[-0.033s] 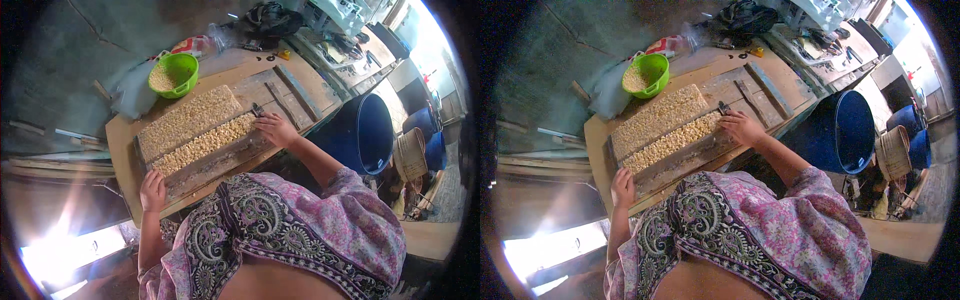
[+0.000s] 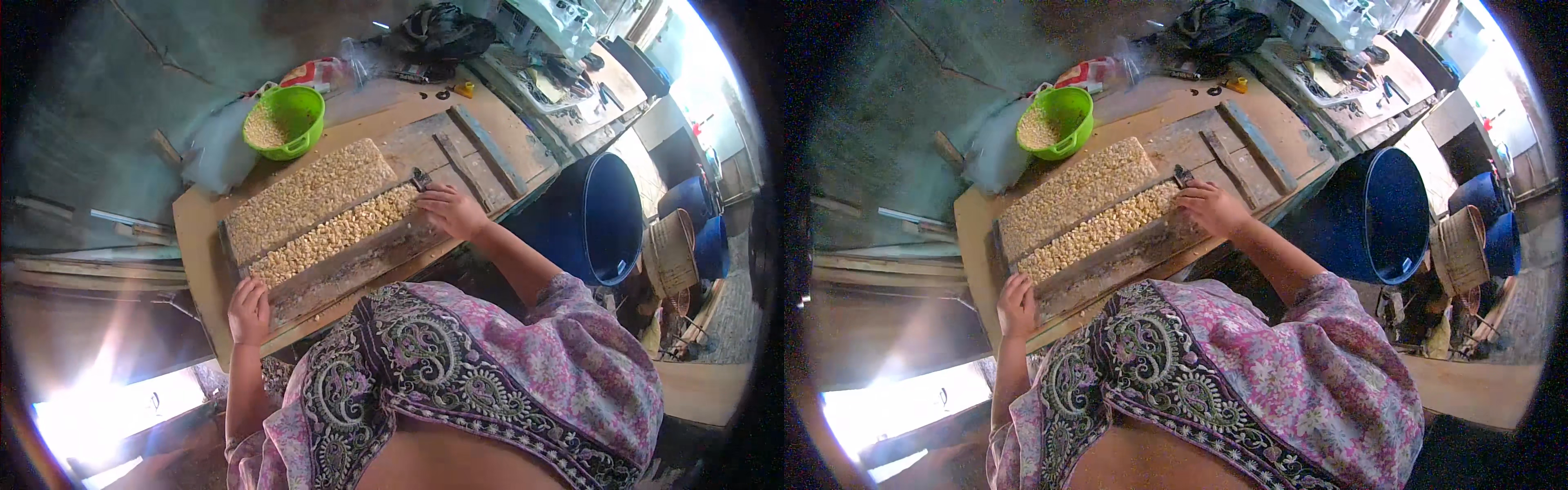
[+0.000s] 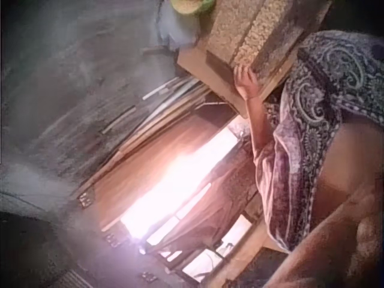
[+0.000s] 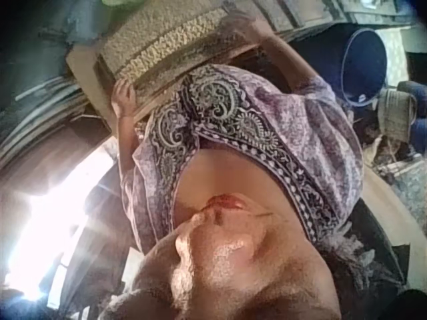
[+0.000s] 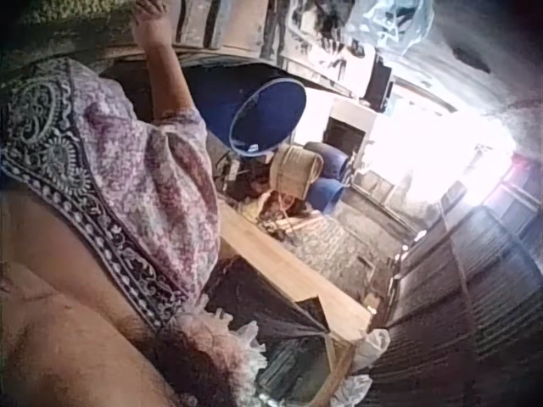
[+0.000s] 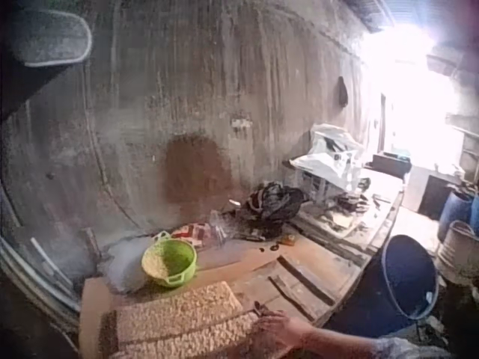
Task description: The person fills a wooden mold with fermented soybeans, levels them with a metal ruler, wraps the molded block in plastic, and then scoops additional soybeans from a large blue barrel into a plastic bowl.
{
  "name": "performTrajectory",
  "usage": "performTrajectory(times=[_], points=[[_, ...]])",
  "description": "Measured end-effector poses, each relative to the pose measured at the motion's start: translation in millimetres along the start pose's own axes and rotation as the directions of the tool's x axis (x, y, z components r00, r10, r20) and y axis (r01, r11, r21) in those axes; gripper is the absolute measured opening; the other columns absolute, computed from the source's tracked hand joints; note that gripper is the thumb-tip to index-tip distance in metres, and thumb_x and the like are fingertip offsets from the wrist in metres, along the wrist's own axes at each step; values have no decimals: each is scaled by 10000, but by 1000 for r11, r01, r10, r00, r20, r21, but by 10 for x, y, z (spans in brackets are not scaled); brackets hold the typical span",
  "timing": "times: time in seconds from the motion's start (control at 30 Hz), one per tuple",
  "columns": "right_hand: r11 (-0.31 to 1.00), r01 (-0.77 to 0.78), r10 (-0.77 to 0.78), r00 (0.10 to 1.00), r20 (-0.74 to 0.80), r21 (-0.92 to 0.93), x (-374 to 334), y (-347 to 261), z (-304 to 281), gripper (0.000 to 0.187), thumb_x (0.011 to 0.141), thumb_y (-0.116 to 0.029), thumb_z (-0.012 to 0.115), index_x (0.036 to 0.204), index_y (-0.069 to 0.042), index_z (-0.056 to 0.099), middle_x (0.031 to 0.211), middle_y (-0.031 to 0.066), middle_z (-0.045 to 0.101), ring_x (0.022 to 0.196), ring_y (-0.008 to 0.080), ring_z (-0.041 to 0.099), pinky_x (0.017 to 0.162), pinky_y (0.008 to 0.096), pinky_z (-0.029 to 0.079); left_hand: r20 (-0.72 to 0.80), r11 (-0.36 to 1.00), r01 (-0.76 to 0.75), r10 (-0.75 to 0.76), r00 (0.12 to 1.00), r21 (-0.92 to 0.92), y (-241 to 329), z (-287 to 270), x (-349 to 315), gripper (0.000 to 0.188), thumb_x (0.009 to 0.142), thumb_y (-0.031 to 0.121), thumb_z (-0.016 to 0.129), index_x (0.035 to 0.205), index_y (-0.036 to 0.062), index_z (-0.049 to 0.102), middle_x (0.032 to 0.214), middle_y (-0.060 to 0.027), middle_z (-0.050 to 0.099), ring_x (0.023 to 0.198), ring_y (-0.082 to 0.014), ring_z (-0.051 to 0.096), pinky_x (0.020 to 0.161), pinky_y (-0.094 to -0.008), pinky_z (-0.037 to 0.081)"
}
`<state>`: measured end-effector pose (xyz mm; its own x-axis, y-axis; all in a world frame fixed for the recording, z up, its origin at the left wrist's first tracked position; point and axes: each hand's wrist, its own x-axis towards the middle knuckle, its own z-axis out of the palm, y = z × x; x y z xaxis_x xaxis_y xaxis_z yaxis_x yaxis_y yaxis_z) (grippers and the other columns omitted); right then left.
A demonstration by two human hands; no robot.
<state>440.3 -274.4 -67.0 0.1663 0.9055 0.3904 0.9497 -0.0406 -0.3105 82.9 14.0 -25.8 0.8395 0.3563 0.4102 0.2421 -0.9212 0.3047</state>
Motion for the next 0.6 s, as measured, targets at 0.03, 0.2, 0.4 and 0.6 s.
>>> performTrajectory(times=[0.03, 0.2, 0.4, 0.6], points=[[995, 5, 3, 997, -77, 96, 13, 31, 3, 354, 720, -158, 615, 1054, -51, 566, 1102, 101, 552, 1076, 281, 482, 891, 397, 395, 0, 1000, 1, -1, 1000, 1, -8, 0, 9, 166, 748, 27, 582, 908, 32, 627, 998, -128, 602, 980, -305, 556, 845, -366, 445], [952, -152, 173, 983, -58, 266, 131, 49, -32, 215, 738, -180, 620, 909, -50, 630, 915, 114, 612, 903, 293, 556, 806, 375, 443, -12, 984, 144, -146, 989, -110, -158, 14, -6, 92, 741, 58, 628, 826, 26, 642, 928, -123, 619, 928, -259, 583, 822, -343, 453], [939, -187, 172, 982, 76, 289, 210, 151, -51, 188, 740, -165, 624, 900, -70, 646, 893, 97, 623, 854, 288, 560, 771, 370, 447, 116, 960, 241, -225, 967, -142, -160, -60, 52, 87, 708, 55, 645, 793, 36, 645, 931, -106, 614, 949, -248, 564, 855, -340, 426], [938, -145, 110, 986, 128, 314, 223, 162, -85, 175, 756, -180, 615, 898, -85, 653, 877, 88, 633, 848, 259, 573, 759, 357, 447, 145, 992, 73, -58, 988, -100, -179, -102, 49, 109, 700, 71, 646, 803, 38, 637, 866, -88, 605, 888, -266, 558, 821, -346, 428]])
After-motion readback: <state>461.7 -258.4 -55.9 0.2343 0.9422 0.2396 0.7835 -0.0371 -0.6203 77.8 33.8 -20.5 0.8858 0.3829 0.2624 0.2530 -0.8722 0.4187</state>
